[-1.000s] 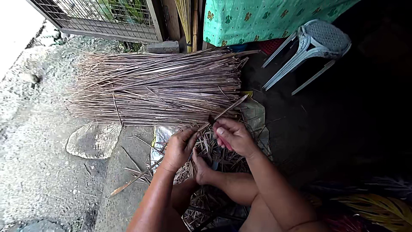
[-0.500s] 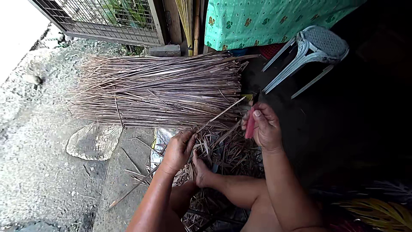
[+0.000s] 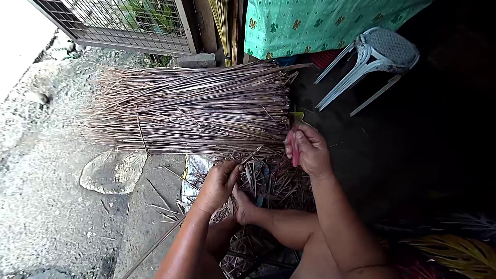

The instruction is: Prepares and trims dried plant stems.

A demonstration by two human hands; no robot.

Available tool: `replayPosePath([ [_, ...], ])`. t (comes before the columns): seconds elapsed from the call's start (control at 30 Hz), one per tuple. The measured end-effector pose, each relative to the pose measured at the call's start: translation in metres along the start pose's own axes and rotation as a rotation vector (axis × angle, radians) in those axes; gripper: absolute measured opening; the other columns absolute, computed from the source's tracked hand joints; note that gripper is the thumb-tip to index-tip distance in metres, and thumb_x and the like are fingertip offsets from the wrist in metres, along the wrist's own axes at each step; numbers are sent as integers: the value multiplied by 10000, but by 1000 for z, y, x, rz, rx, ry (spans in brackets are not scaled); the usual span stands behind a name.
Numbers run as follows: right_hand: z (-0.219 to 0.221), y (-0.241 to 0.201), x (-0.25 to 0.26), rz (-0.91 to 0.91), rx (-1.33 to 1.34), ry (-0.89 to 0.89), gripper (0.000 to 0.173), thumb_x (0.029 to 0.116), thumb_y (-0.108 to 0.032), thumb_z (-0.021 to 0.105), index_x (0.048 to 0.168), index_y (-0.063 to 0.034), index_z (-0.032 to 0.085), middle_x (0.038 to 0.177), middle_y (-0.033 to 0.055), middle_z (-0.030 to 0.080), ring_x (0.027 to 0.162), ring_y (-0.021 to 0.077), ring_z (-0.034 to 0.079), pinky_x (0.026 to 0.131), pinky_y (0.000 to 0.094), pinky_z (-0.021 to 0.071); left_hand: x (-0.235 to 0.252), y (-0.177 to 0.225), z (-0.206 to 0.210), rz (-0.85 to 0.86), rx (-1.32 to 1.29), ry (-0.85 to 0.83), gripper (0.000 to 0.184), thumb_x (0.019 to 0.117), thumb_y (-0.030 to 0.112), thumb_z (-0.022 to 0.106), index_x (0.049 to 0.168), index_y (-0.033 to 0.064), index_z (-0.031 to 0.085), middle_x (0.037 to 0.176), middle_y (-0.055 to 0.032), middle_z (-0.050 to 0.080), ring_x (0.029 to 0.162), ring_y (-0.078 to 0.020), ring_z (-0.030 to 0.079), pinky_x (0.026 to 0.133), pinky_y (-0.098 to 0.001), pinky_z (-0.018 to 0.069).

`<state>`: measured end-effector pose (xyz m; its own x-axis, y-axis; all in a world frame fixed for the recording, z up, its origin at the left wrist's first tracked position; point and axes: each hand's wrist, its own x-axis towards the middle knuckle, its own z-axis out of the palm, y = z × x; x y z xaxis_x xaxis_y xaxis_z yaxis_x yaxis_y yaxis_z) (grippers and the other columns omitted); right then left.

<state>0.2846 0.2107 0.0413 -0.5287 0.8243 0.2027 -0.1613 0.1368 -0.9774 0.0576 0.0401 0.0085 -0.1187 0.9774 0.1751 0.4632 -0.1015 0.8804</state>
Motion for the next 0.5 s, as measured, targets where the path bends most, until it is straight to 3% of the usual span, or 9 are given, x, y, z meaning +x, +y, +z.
replayPosePath([
  [0.13, 6, -7, -7, 94, 48, -54, 296, 1074, -248, 501, 1334, -145, 597, 831, 55, 676, 590, 139, 630, 518, 286, 569, 2, 1, 2, -19, 11, 25, 309, 1085, 254, 492, 1110, 59, 730, 816, 3, 683, 685, -50, 622, 665, -249, 550],
  [0.23, 39, 0, -23, 249, 54, -239, 406, 1045, -203, 548, 1426, -64, 540, 850, 73, 695, 629, 139, 645, 561, 292, 574, 2, 4, 6, -27, -18, 33, 288, 1078, 250, 517, 1094, 55, 729, 797, 10, 674, 645, -44, 597, 624, -242, 533],
  [0.33, 59, 8, -27, 262, 86, -315, 207, 1043, -142, 564, 1165, 5, 643, 813, 64, 687, 628, 111, 637, 580, 262, 566, 2, 6, 9, -26, -60, 22, 258, 1067, 236, 548, 1071, 44, 719, 812, -2, 684, 661, -56, 631, 634, -250, 568],
  [0.5, 24, -1, -3, 140, 185, -47, 191, 1067, -235, 504, 1154, -133, 641, 816, 27, 650, 590, 98, 600, 525, 246, 543, 1, -7, 1, -80, -98, -78, 293, 1080, 270, 516, 1102, 49, 708, 836, -8, 685, 690, -70, 644, 667, -264, 577],
])
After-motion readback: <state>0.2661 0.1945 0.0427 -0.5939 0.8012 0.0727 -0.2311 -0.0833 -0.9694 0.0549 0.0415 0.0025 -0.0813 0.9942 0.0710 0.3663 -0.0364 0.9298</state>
